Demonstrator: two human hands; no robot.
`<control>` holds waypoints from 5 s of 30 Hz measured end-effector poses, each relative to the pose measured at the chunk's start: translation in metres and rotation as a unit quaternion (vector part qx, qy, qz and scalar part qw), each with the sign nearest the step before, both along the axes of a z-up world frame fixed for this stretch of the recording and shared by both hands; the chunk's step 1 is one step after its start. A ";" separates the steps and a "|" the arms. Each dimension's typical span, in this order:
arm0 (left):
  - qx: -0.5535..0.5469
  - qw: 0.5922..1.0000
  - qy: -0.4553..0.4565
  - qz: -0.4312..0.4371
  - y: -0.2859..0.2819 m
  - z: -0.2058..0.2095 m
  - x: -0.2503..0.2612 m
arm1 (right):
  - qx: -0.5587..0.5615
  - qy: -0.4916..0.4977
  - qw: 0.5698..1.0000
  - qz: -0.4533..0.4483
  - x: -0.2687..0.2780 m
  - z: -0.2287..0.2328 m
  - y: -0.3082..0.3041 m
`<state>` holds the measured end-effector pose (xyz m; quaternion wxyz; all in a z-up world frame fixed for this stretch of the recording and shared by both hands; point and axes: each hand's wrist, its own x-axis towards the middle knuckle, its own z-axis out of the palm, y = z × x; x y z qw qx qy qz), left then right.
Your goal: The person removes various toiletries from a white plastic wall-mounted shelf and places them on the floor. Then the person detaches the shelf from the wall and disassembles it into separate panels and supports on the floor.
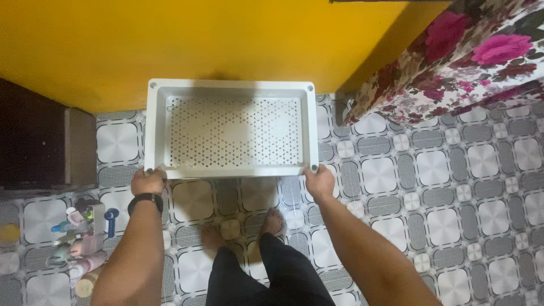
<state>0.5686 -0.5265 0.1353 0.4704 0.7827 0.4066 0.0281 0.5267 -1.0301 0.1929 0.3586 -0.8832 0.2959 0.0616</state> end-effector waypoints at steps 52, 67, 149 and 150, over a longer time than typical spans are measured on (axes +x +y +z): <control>-0.428 0.903 0.039 -0.012 -0.316 -0.009 -0.148 | 0.820 0.036 0.408 -0.399 -0.108 -0.199 0.091; -0.470 0.878 0.081 0.037 -0.314 -0.012 -0.144 | 0.762 0.082 0.427 -0.481 -0.103 -0.195 0.093; 0.211 0.844 -0.261 -0.417 -0.201 0.096 -0.124 | 0.322 -0.144 0.927 0.125 -0.192 -0.080 0.089; 0.182 0.838 -0.286 -0.428 -0.210 0.093 -0.155 | 0.310 -0.148 0.930 0.129 -0.194 -0.078 0.097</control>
